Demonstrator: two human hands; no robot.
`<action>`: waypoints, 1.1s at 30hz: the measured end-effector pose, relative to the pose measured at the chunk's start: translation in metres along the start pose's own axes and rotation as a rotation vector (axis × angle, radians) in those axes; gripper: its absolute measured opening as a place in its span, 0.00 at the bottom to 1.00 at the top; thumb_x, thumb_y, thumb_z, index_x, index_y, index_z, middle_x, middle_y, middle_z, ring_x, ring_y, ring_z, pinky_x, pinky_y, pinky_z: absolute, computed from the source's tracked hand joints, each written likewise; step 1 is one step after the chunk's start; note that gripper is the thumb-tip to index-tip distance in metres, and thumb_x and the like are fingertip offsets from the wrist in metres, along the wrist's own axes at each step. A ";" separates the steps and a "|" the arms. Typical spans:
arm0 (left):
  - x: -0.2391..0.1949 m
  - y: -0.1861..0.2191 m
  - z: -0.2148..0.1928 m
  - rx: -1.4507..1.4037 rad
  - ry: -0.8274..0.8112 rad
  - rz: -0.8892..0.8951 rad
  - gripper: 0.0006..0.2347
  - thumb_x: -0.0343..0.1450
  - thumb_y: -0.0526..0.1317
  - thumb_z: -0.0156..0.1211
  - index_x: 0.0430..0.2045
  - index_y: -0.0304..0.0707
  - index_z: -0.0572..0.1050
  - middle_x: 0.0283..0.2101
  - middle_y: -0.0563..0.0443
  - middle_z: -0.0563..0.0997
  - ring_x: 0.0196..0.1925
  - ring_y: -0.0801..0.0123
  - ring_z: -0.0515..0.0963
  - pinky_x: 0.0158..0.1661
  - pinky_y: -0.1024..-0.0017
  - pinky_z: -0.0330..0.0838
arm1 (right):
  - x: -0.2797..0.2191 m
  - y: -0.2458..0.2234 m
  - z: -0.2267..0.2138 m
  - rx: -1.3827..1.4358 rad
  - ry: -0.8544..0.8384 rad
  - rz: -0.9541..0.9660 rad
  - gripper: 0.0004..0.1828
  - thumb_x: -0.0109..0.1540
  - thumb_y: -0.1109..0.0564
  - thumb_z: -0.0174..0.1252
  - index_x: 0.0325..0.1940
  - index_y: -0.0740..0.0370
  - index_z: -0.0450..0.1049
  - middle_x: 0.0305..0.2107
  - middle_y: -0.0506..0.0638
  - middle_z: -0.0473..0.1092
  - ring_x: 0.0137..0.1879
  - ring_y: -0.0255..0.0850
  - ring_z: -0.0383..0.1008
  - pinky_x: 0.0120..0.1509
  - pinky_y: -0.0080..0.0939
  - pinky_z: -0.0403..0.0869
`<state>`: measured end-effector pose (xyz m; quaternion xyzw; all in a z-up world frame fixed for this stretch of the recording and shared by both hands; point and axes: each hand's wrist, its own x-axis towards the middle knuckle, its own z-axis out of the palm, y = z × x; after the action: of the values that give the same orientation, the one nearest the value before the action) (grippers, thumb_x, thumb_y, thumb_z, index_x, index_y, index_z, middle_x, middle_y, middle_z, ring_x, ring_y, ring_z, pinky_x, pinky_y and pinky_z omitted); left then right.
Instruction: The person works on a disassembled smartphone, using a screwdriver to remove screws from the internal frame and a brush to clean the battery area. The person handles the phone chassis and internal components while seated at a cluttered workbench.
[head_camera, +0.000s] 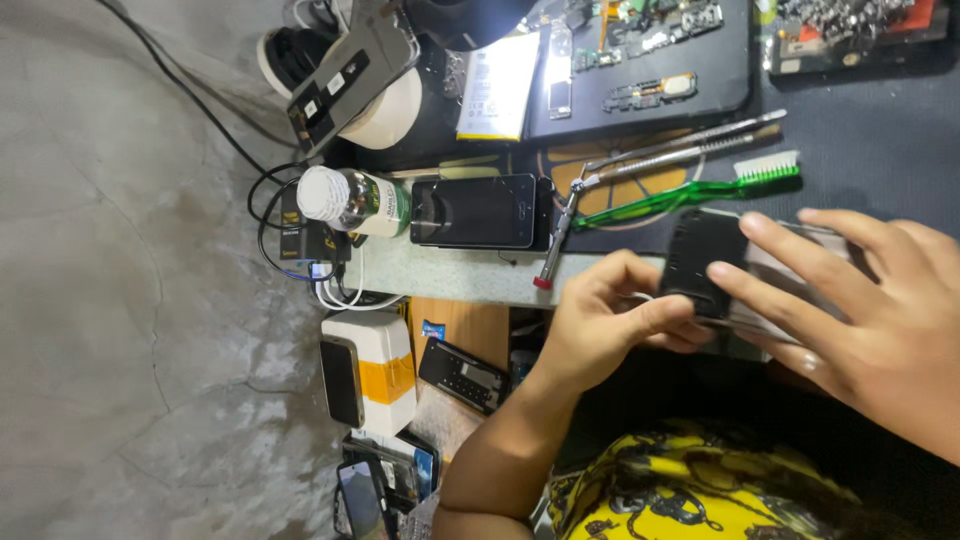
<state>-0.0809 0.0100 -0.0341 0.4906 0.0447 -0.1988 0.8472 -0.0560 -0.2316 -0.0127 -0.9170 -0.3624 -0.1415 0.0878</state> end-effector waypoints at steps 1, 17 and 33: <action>0.002 0.004 -0.003 0.312 0.068 0.237 0.05 0.74 0.28 0.64 0.39 0.30 0.74 0.40 0.42 0.82 0.39 0.63 0.85 0.40 0.65 0.83 | -0.004 0.003 0.005 0.001 0.007 0.021 0.45 0.40 0.48 0.76 0.63 0.38 0.76 0.63 0.44 0.70 0.58 0.53 0.72 0.55 0.53 0.72; 0.058 0.029 -0.005 1.724 0.298 0.880 0.12 0.71 0.31 0.57 0.48 0.37 0.78 0.48 0.51 0.79 0.53 0.58 0.79 0.55 0.62 0.71 | 0.024 0.040 0.037 -0.015 0.038 -0.149 0.38 0.43 0.33 0.63 0.58 0.36 0.75 0.60 0.40 0.71 0.59 0.47 0.74 0.56 0.50 0.70; 0.062 0.027 -0.010 1.426 0.306 0.920 0.13 0.68 0.28 0.65 0.46 0.37 0.77 0.48 0.50 0.79 0.50 0.57 0.79 0.54 0.62 0.73 | 0.046 0.021 0.037 0.159 0.122 -0.106 0.20 0.52 0.42 0.68 0.40 0.58 0.81 0.53 0.51 0.77 0.61 0.48 0.76 0.63 0.52 0.72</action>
<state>-0.0126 0.0119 -0.0337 0.8960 -0.1803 0.2521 0.3179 -0.0021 -0.2074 -0.0338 -0.8764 -0.4144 -0.1722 0.1746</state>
